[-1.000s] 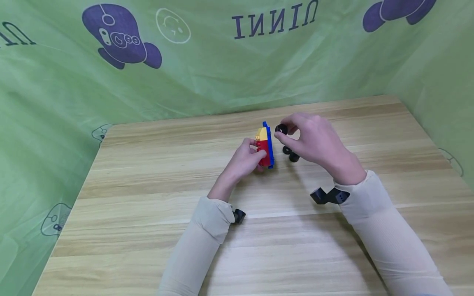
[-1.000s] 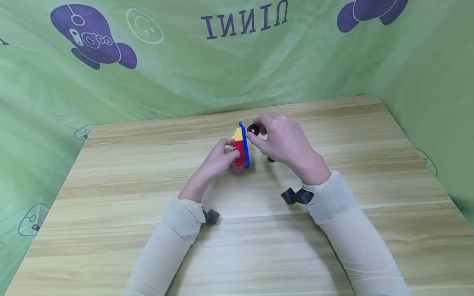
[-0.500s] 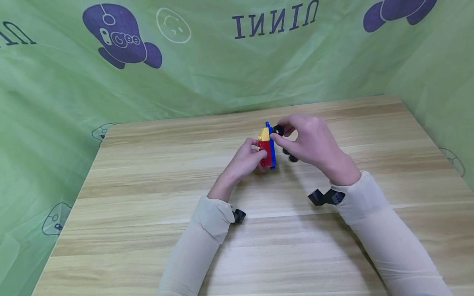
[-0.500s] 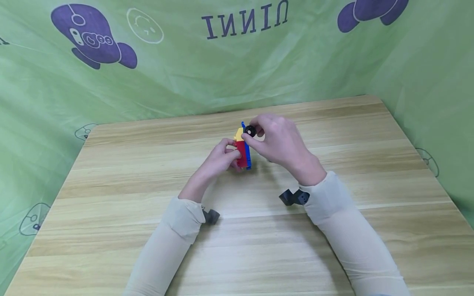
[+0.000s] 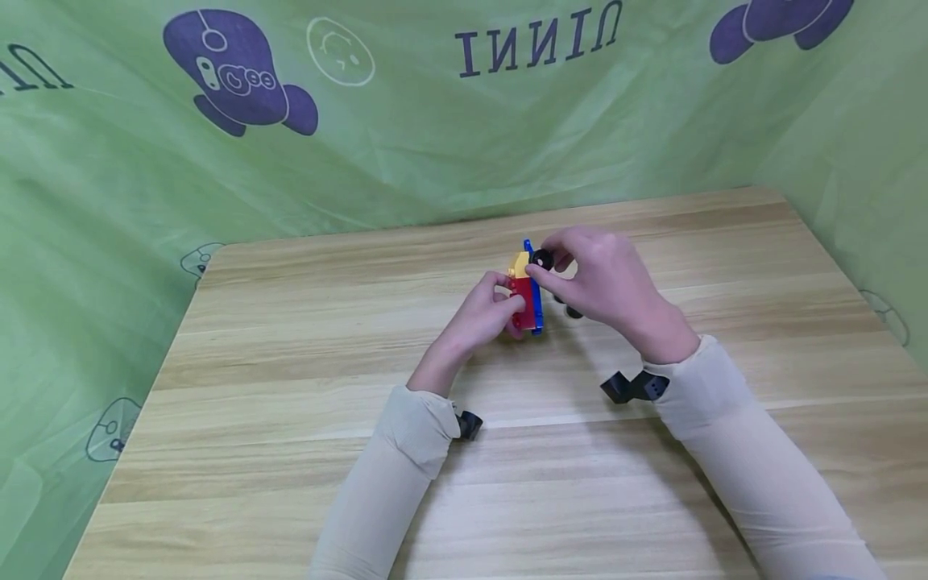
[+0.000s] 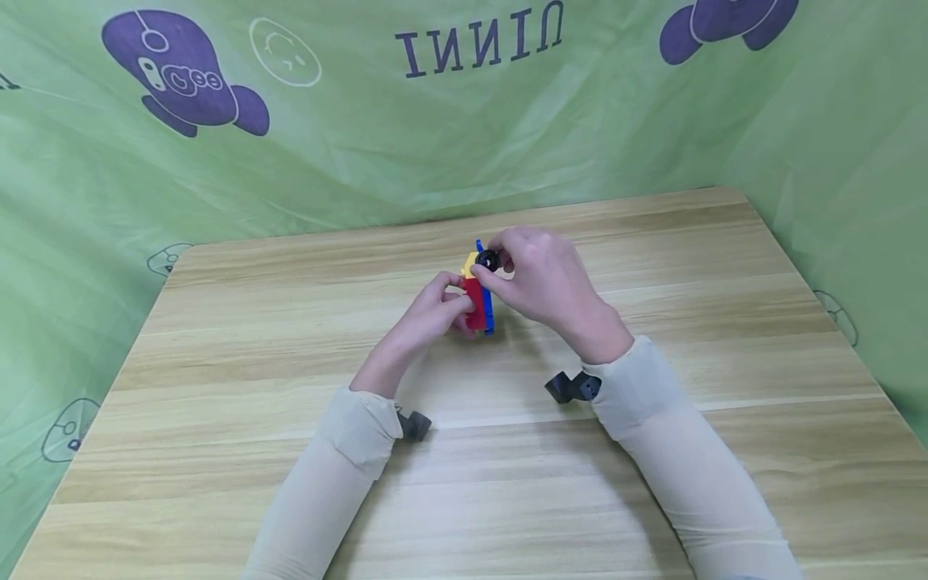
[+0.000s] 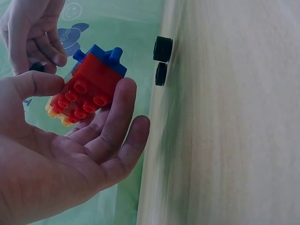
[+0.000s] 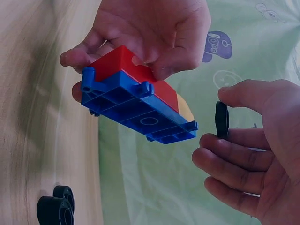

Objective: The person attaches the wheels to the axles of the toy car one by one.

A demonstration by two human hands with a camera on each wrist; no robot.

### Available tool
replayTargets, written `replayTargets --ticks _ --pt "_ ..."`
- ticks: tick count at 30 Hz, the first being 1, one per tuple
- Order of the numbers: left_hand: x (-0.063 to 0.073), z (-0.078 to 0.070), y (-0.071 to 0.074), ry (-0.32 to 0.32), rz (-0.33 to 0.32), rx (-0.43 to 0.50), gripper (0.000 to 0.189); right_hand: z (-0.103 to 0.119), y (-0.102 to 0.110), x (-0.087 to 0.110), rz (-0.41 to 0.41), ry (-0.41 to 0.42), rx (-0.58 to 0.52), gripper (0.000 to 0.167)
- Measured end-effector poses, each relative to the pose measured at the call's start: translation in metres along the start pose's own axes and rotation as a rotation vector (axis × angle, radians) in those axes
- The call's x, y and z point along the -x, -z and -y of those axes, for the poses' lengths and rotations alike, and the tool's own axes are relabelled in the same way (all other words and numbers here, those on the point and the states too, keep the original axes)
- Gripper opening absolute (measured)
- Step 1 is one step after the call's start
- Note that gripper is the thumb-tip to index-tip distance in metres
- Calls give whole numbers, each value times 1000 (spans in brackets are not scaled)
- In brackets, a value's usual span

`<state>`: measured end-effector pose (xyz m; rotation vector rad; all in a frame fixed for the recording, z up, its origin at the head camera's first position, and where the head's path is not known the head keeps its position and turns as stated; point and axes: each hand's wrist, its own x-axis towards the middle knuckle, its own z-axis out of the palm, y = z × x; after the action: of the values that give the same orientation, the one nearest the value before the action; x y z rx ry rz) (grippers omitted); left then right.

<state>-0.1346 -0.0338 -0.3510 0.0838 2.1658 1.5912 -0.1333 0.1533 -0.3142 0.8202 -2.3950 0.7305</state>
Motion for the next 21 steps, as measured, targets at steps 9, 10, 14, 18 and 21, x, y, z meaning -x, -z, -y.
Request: replayTargets --ticks 9,10,14,18,21 --pt "0 0 0 -7 13 10 34 -2 -4 0 7 -8 7 25" --pt "0 0 -1 -8 14 10 34 -3 -4 -1 8 -10 10 25" --pt "0 0 -1 -16 16 11 34 -3 -5 -1 18 -21 16 26" --pt "0 0 -1 -26 16 12 33 -4 -6 -1 29 -33 12 26" --pt "0 0 -1 -28 17 12 32 -5 -7 0 34 -38 9 26"
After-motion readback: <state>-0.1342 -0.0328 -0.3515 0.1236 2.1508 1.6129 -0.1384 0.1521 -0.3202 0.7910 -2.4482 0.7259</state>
